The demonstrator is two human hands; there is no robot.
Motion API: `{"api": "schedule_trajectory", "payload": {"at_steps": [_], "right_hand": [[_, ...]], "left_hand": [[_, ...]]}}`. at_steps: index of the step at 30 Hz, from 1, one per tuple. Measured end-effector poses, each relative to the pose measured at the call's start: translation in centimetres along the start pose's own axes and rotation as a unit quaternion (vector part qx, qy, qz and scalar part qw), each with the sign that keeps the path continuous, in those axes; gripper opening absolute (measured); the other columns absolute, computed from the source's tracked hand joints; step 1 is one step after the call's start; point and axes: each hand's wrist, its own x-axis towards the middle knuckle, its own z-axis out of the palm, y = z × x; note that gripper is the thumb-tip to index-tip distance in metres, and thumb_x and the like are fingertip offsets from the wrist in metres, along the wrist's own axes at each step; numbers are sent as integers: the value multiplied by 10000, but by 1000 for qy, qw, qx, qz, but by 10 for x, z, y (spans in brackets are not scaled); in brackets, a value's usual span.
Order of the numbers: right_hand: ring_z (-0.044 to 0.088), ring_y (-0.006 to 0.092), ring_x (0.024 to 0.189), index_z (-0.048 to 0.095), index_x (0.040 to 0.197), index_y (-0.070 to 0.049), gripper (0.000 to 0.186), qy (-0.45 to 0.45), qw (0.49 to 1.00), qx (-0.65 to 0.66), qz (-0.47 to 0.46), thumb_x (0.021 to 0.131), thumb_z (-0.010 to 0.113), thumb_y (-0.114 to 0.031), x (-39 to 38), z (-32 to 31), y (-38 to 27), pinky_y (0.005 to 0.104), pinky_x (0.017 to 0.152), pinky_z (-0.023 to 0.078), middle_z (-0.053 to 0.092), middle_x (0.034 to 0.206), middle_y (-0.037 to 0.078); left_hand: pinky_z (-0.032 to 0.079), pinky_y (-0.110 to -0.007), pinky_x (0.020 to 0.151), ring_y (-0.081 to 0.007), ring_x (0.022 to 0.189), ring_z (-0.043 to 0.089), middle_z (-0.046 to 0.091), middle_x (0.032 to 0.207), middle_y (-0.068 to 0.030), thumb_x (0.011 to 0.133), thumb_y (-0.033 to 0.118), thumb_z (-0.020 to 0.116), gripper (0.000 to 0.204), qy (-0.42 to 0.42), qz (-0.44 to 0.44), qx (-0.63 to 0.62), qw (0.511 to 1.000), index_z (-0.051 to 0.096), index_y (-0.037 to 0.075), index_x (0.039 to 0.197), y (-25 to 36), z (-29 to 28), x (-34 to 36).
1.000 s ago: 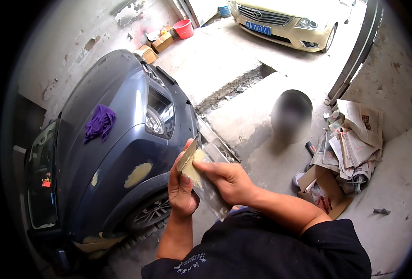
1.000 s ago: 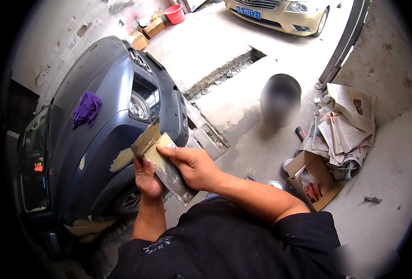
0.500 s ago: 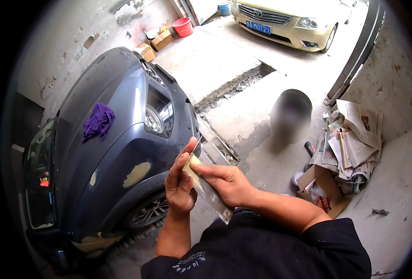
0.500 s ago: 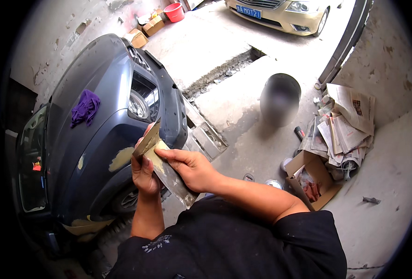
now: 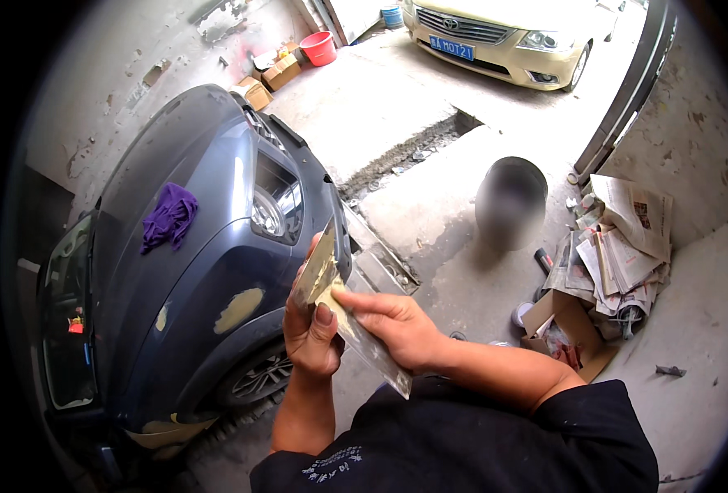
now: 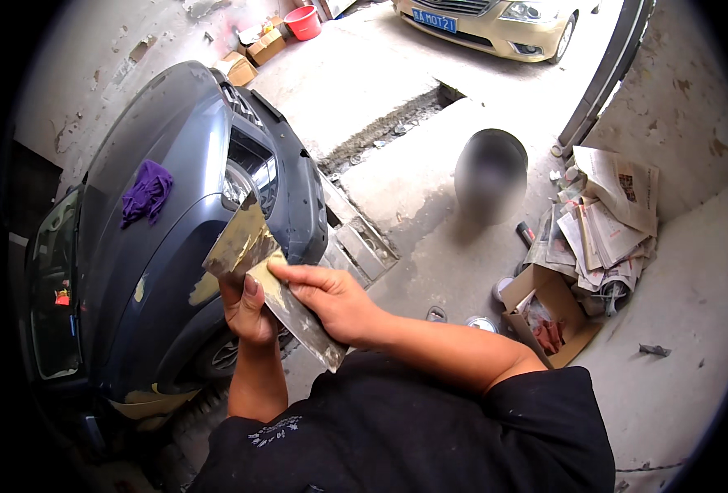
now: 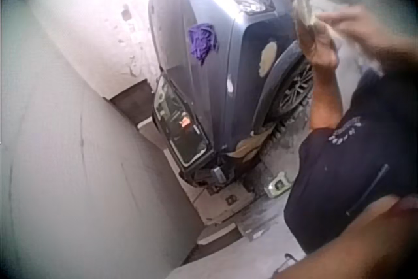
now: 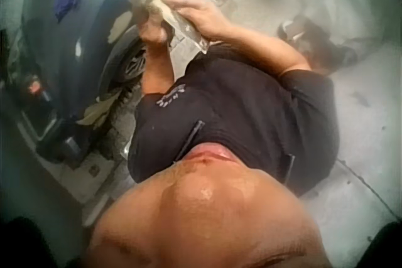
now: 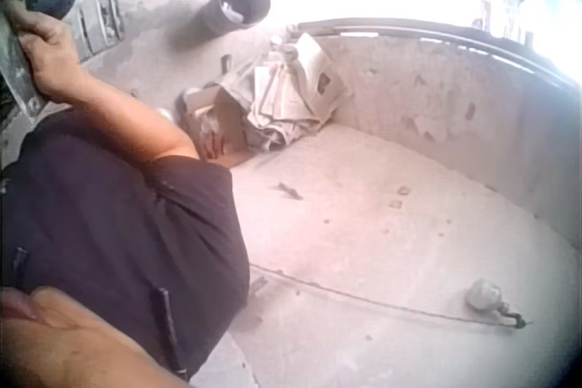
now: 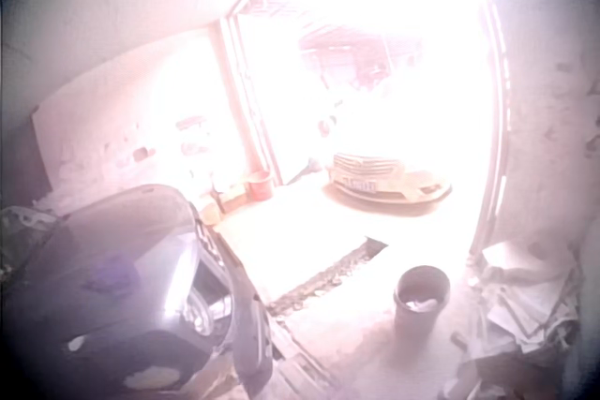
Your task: The person applies body filler to the side panel of a car using a metal spreader. They smooth the filler along the panel edge and then move to the front fender to apply more filler.
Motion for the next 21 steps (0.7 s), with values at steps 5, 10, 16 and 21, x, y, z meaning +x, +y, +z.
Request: {"api": "schedule_trajectory", "payload": {"at_steps": [5,10,16,21], "right_hand": [[544,100,1098,568,1270,-17,311,9,988,-142,-66,988,441,-51,7,-8,-14,234,950,422,614,1206,52],[544,104,1097,561,1270,-2,310,24,1000,5,-1,989,443,-59,-2,1,-1,240,953,422,610,1206,55],[584,114,1016,567,1274,-28,325,2,981,-171,-94,964,470,-29,9,-17,-7,249,900,449,637,1140,70],[645,256,753,613,1237,-96,381,-31,866,-457,-202,885,527,21,13,-33,-26,282,698,493,650,881,154]], "left_hand": [[320,-347,1064,-218,1229,467,460,1384,-158,925,111,581,485,31,-36,0,999,419,-12,1364,10,16,5],[405,-388,1013,-265,1159,541,542,1276,-166,922,76,562,453,12,-8,-5,1000,416,6,1345,10,10,3],[423,-384,995,-256,1138,556,552,1261,-160,915,35,547,427,47,-17,42,998,438,-1,1327,4,7,2],[453,-368,969,-254,1124,566,568,1245,-148,908,-10,536,424,39,-70,3,997,459,20,1324,6,3,-4]]}}
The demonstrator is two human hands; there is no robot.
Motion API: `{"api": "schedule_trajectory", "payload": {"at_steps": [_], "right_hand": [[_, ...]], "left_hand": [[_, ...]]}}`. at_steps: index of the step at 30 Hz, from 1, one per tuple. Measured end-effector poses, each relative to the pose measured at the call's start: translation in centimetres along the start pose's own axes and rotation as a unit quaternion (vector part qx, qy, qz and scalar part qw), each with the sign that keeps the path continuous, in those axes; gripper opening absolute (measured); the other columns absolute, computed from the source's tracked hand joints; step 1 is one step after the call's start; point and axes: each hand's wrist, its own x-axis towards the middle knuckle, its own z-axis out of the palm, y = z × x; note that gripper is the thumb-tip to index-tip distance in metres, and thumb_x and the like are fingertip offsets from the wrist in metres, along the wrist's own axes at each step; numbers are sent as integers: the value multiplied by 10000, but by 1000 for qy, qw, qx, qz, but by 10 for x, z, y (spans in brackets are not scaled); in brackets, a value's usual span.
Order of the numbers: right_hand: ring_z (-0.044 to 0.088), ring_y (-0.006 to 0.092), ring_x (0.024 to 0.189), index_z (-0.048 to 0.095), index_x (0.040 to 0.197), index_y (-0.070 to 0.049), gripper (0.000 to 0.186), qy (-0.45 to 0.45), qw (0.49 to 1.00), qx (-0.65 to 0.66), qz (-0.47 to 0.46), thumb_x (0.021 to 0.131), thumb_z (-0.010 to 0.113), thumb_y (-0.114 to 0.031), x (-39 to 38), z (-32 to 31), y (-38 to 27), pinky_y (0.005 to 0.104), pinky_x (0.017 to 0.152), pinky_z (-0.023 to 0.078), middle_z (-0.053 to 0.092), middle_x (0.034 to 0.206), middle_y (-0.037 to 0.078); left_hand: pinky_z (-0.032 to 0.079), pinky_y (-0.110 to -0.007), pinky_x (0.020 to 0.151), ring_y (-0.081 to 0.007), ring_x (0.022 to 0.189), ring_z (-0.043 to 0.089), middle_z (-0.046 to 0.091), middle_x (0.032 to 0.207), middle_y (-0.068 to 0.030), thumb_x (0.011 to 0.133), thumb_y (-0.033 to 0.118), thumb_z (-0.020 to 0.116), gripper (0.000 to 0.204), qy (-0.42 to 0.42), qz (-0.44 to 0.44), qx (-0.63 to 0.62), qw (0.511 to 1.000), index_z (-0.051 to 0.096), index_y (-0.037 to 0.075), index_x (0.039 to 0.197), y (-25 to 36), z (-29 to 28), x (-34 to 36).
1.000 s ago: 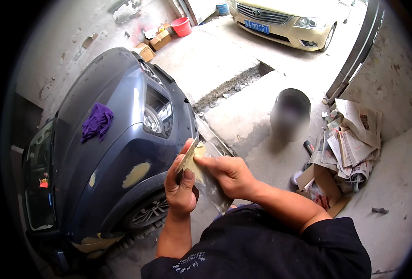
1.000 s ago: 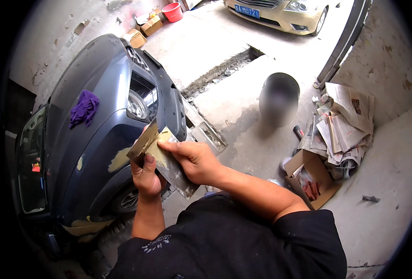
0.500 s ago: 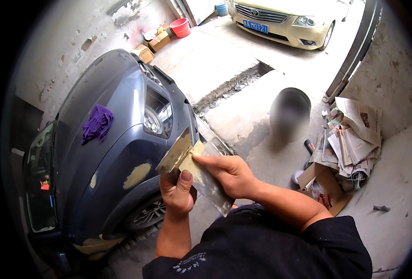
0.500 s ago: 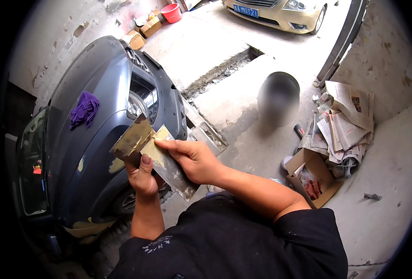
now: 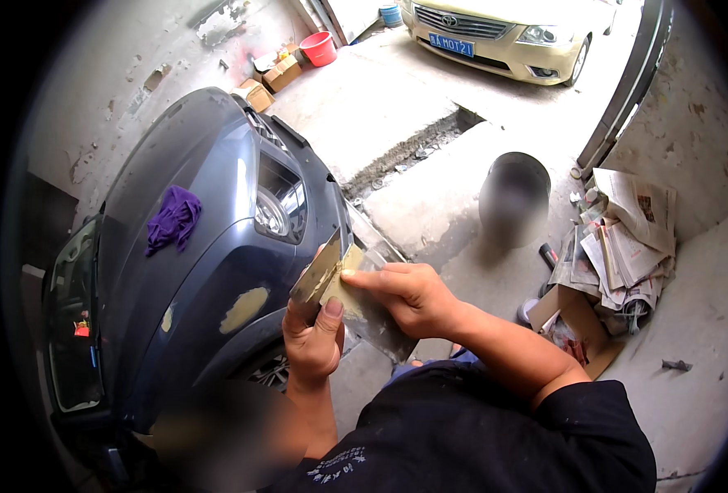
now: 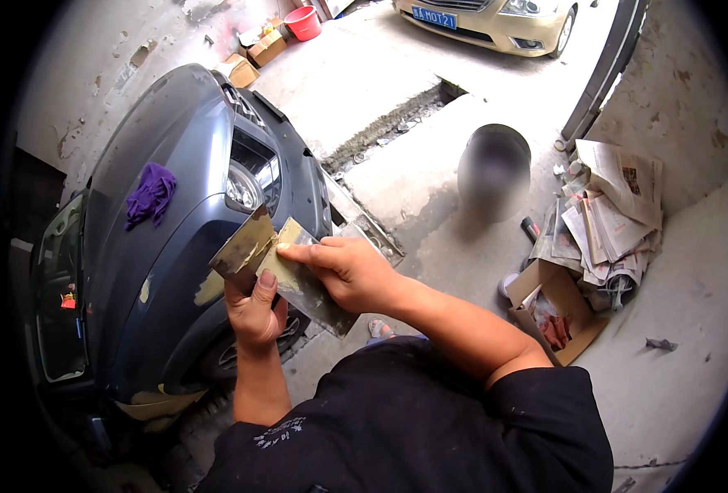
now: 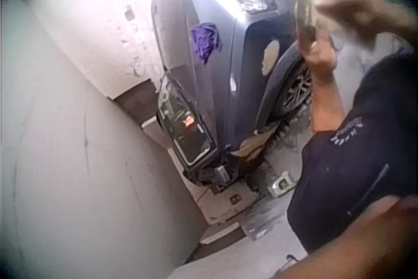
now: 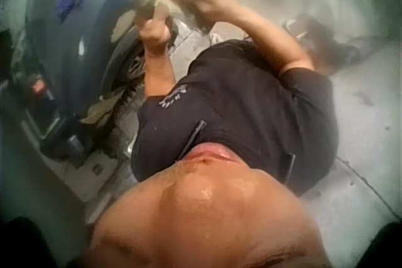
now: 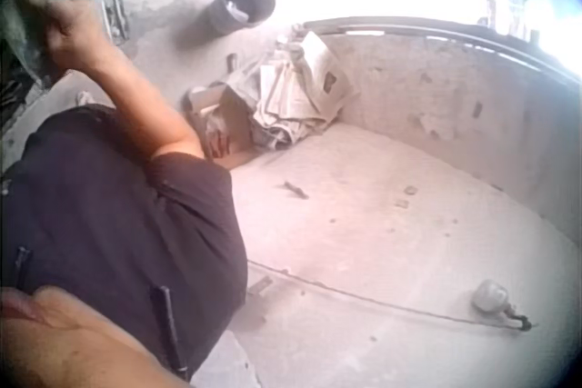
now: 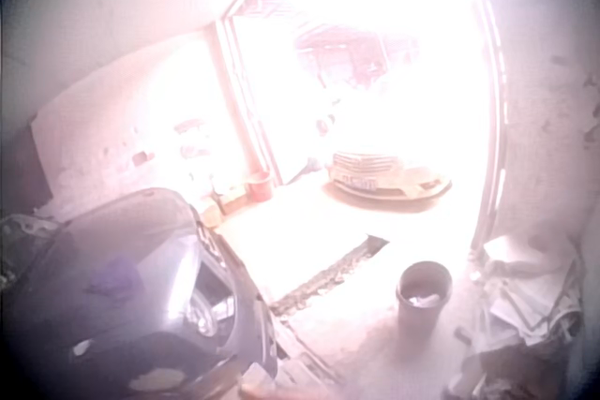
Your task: The person applies body filler to the side panel of a car using a metal spreader. They smooth the filler along the panel edge and then move to the front fender to apply more filler.
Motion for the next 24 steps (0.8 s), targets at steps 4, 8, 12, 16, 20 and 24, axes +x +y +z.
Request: {"api": "schedule_trajectory", "payload": {"at_steps": [4,8,12,16,20,24], "right_hand": [[640,184,899,602,1243,-71,354,21,993,115,35,913,504,15,-1,8,0,270,794,485,666,1014,124],[575,124,1075,573,1270,-32,319,28,934,331,129,967,472,-25,-8,36,-16,243,938,428,639,1179,85],[636,136,897,604,1241,-64,342,75,978,191,29,923,511,23,-1,29,-5,255,801,489,683,991,94],[524,260,585,621,1229,-136,455,61,996,36,-60,812,559,34,5,10,1,335,554,438,515,682,97],[519,252,568,618,1239,-209,495,31,996,-45,-66,797,587,11,2,3,10,339,528,443,482,677,78],[494,247,527,610,1245,-272,540,10,986,-142,-86,776,620,-5,1,-4,21,346,492,431,436,668,64]], "left_hand": [[412,-371,1004,-248,1166,532,527,1298,-142,928,47,530,446,-11,-5,-45,999,418,32,1359,1,3,-5],[365,-348,1035,-225,1191,503,491,1335,-124,950,140,533,464,-52,21,-103,993,390,31,1378,-1,-5,-6],[397,-404,1027,-281,1200,514,508,1323,-160,936,106,540,449,-26,7,-107,994,422,34,1363,-6,-6,-9],[322,-360,1083,-241,1310,414,377,1457,-186,943,-11,492,448,-78,7,9,997,418,18,1384,4,-13,-2],[320,-341,1082,-237,1299,427,412,1434,-175,945,-19,491,450,-98,5,32,995,412,14,1387,3,-22,-5],[343,-318,1057,-207,1237,476,469,1386,-146,951,-18,485,416,-82,-28,42,995,441,12,1364,8,-24,-9]]}}
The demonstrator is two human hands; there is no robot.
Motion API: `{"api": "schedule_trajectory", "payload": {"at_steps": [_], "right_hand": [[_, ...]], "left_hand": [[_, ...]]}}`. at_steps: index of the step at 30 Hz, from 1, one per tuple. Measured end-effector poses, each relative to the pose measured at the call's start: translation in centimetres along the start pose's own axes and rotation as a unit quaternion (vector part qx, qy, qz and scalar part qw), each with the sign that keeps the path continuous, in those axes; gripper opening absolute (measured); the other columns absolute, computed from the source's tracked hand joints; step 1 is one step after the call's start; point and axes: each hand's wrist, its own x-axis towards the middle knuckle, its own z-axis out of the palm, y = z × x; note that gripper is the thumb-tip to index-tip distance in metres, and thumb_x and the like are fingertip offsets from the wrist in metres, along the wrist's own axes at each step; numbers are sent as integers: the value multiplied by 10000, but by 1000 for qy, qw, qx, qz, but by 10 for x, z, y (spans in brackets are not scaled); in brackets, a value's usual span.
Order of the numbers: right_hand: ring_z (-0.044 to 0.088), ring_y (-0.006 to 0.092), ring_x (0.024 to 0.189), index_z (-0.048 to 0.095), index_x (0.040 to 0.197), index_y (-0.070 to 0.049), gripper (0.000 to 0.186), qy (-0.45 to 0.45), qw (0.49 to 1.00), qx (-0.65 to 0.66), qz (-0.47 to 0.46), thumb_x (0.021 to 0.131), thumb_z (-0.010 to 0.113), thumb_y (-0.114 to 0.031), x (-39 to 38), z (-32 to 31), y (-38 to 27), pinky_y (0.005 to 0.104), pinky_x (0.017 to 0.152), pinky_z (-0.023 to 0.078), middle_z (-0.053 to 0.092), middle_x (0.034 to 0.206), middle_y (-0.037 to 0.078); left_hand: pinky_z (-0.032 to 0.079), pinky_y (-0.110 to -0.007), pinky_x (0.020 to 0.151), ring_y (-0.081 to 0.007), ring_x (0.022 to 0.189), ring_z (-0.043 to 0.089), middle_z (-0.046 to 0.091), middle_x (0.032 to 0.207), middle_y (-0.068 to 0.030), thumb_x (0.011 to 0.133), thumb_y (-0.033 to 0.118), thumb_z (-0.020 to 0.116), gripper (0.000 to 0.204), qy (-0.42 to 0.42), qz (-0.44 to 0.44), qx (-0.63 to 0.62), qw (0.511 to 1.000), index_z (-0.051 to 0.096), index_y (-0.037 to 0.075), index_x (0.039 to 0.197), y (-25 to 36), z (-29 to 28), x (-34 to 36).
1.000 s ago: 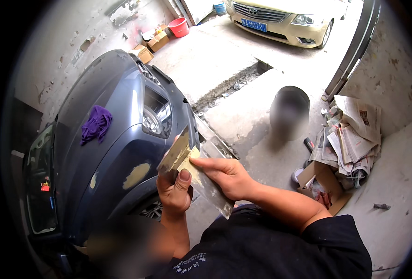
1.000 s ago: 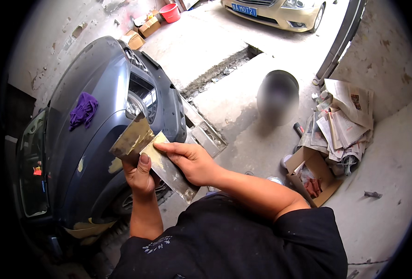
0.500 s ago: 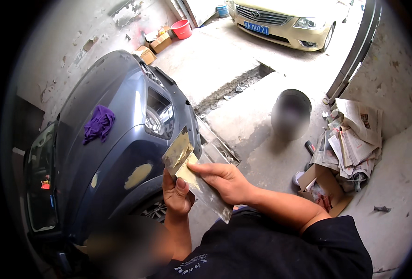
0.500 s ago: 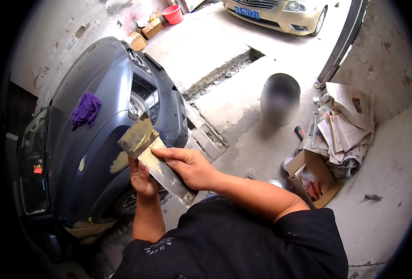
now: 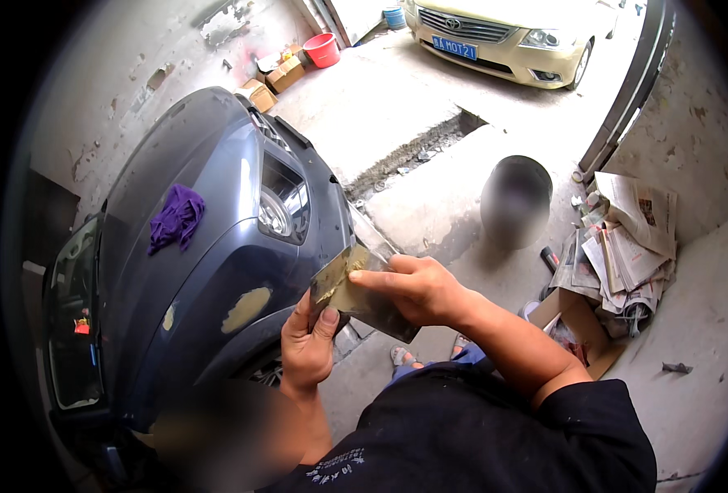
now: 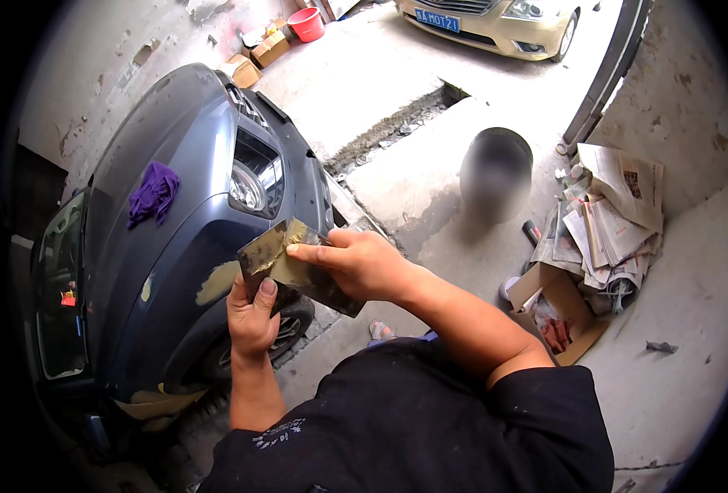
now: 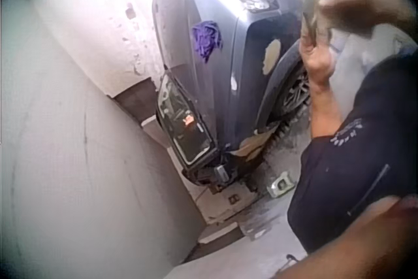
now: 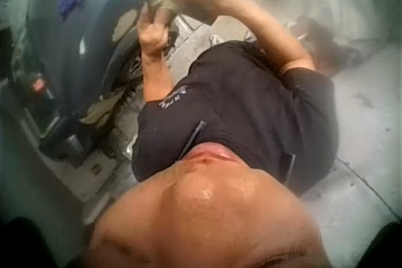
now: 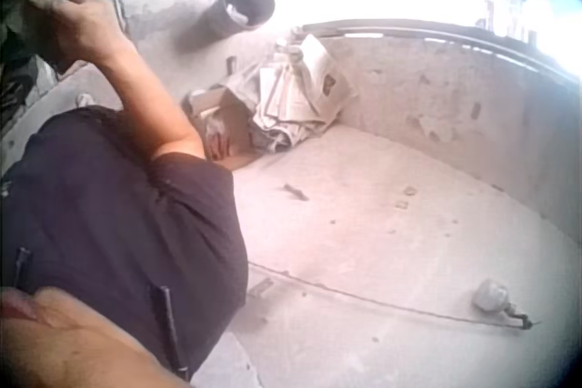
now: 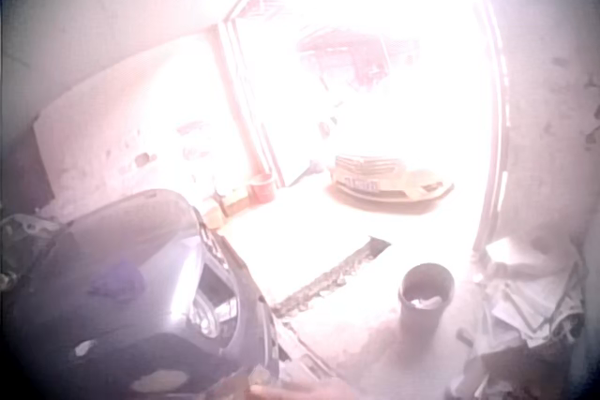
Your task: The person applies body filler to the side panel of a car using a metal spreader. They smooth the filler along the panel edge and then move to the front fender to apply more filler.
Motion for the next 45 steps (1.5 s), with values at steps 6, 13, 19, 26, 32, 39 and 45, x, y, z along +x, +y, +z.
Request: {"api": "schedule_trajectory", "payload": {"at_steps": [6,13,19,26,32,39,45], "right_hand": [[584,230,620,629,1220,-169,416,35,998,58,18,838,588,-8,12,-6,6,301,584,488,573,724,81],[566,123,1065,579,1253,-28,304,20,844,458,279,983,443,-58,-15,47,-35,251,928,433,637,1156,76],[534,123,1129,532,1309,-8,372,45,778,547,306,956,416,0,-4,44,-44,251,982,402,582,1244,70],[541,103,1089,550,1293,-20,334,34,766,580,277,983,424,-31,-2,47,-39,229,945,418,600,1203,55],[580,95,995,583,1272,-81,316,35,868,436,237,987,449,-54,4,38,-33,225,871,457,654,1107,56],[593,259,654,600,1252,-127,436,94,979,169,67,851,543,35,12,27,-13,309,630,479,593,777,113],[632,153,941,571,1276,-55,364,61,826,518,215,936,476,32,9,49,-29,235,845,478,649,1096,106]], "left_hand": [[402,-345,1009,-193,1138,537,545,1258,-98,959,39,481,407,63,-75,-74,992,400,24,1358,-8,13,-5],[327,-453,1073,-267,1260,431,361,1396,-149,919,499,530,766,88,12,-41,995,167,76,1444,-36,15,6],[256,-425,1119,-258,1344,334,229,1506,-106,851,631,538,937,25,1,-74,997,127,66,1476,-24,21,11],[276,-396,1104,-256,1365,315,237,1522,-158,903,550,524,835,-9,28,-36,999,186,54,1483,-29,10,26],[367,-403,1062,-276,1319,385,249,1514,-169,922,473,537,707,2,50,-2,999,293,55,1438,-25,12,28],[281,-423,1106,-288,1344,344,291,1496,-188,983,299,481,522,30,34,-47,998,338,40,1413,-21,17,22],[419,-354,999,-229,1201,494,345,1450,-220,801,657,590,942,50,28,-6,998,305,2,1416,-28,16,28]]}}
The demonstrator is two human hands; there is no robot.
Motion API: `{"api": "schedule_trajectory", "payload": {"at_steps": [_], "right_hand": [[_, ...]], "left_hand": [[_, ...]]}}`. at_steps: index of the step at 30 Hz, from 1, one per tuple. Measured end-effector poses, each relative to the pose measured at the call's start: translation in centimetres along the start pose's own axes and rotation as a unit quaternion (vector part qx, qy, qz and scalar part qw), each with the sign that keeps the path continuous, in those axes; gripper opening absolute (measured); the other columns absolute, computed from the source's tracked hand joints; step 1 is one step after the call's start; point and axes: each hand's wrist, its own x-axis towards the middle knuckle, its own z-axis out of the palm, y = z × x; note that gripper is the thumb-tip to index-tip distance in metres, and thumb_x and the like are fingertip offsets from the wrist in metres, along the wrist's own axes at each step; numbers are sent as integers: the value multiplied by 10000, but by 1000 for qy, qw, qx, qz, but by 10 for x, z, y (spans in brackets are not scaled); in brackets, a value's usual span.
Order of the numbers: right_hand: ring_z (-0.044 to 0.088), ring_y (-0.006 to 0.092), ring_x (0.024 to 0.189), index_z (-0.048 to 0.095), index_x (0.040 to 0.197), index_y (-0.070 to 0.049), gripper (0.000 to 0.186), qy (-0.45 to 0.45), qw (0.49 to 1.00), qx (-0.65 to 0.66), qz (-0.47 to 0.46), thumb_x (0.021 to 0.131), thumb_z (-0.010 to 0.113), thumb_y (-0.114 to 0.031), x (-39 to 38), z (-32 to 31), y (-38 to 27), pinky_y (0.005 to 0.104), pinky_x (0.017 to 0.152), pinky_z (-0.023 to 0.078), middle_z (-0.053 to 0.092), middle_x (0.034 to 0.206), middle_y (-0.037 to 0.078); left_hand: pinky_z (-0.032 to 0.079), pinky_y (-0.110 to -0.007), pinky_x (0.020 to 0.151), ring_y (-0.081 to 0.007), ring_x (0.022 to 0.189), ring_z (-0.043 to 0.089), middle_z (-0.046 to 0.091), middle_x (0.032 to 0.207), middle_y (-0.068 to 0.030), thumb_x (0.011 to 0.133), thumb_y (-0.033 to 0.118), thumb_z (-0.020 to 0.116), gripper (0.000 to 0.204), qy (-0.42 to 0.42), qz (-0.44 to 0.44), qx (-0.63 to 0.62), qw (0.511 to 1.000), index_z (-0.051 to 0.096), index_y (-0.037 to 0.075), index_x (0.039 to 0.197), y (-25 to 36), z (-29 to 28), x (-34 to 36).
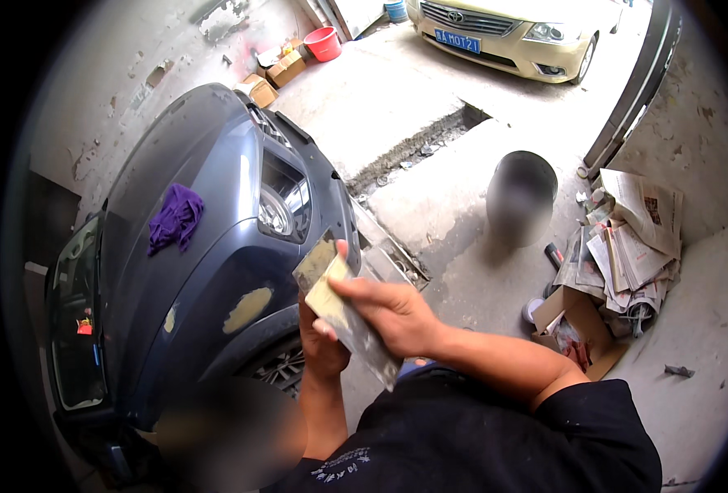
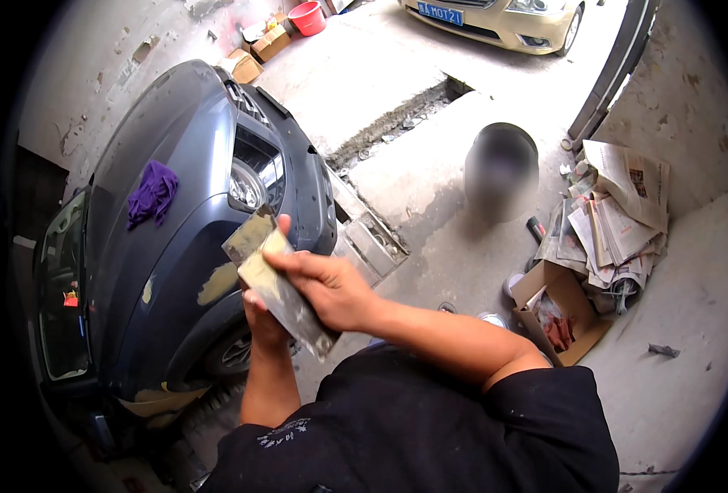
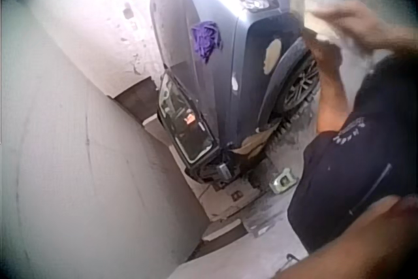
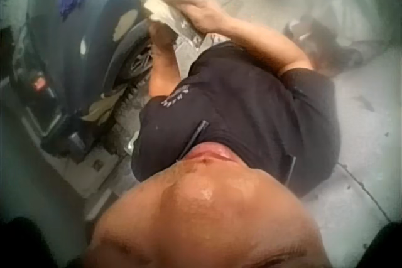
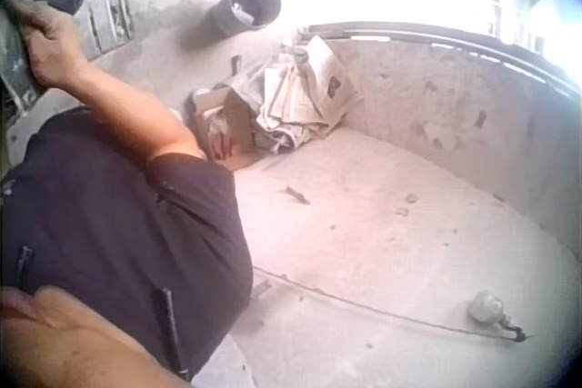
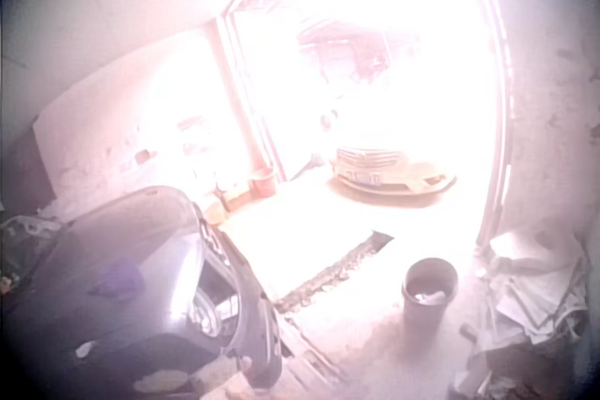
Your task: The person applies body filler to the side panel of a car using a metal spreader. They smooth the filler along the panel edge and then move to the front fender to apply more filler.
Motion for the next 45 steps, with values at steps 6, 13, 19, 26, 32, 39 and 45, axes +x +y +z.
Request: {"api": "schedule_trajectory", "payload": {"at_steps": [6,13,19,26,32,39,45], "right_hand": [[593,129,1033,565,1279,-42,332,-16,997,-81,6,973,441,-10,-2,3,-16,255,904,455,639,1151,88],[637,149,936,582,1246,-37,295,2,962,-231,-145,981,452,-36,7,-10,-16,260,825,487,679,1026,108],[612,149,1031,587,1259,-79,309,7,989,-139,-54,971,481,-49,-5,2,-4,250,883,466,651,1140,100],[619,194,711,606,1220,-56,334,26,919,-343,-194,909,511,20,13,-22,-20,275,666,480,644,832,129],[569,229,629,614,1227,-97,379,14,898,-405,-173,886,512,34,3,-32,-12,287,623,467,586,739,116],[563,262,575,614,1228,-146,411,28,867,-440,-233,856,535,11,30,-52,-37,335,537,460,543,704,117],[656,283,863,609,1230,-115,321,-1,931,-359,-58,933,496,-67,-11,-37,-1,319,768,501,651,945,182]], "left_hand": [[365,-362,1031,-263,1293,419,326,1477,-198,829,666,531,907,-55,34,91,994,313,26,1434,2,-15,5],[328,-380,1067,-262,1267,433,421,1395,-196,923,542,495,792,-33,-12,8,999,255,-8,1440,5,-9,-3],[349,-351,1042,-227,1226,461,456,1353,-179,878,639,483,894,-68,-28,22,997,233,7,1459,7,-16,1],[370,-377,1044,-245,1235,466,459,1342,-151,983,452,408,637,-54,-112,68,990,305,-20,1398,14,-15,-15],[317,-360,1078,-224,1314,384,345,1459,-133,1020,280,369,545,-70,-135,-200,968,224,10,1471,25,-10,-3],[469,-351,932,-226,1140,544,533,1270,-130,1014,258,402,478,-166,-349,112,915,354,14,1422,26,-43,-20],[380,-420,1050,-290,1244,474,459,1360,-144,1004,216,399,516,52,-154,-161,974,227,64,1466,15,-20,-13]]}}
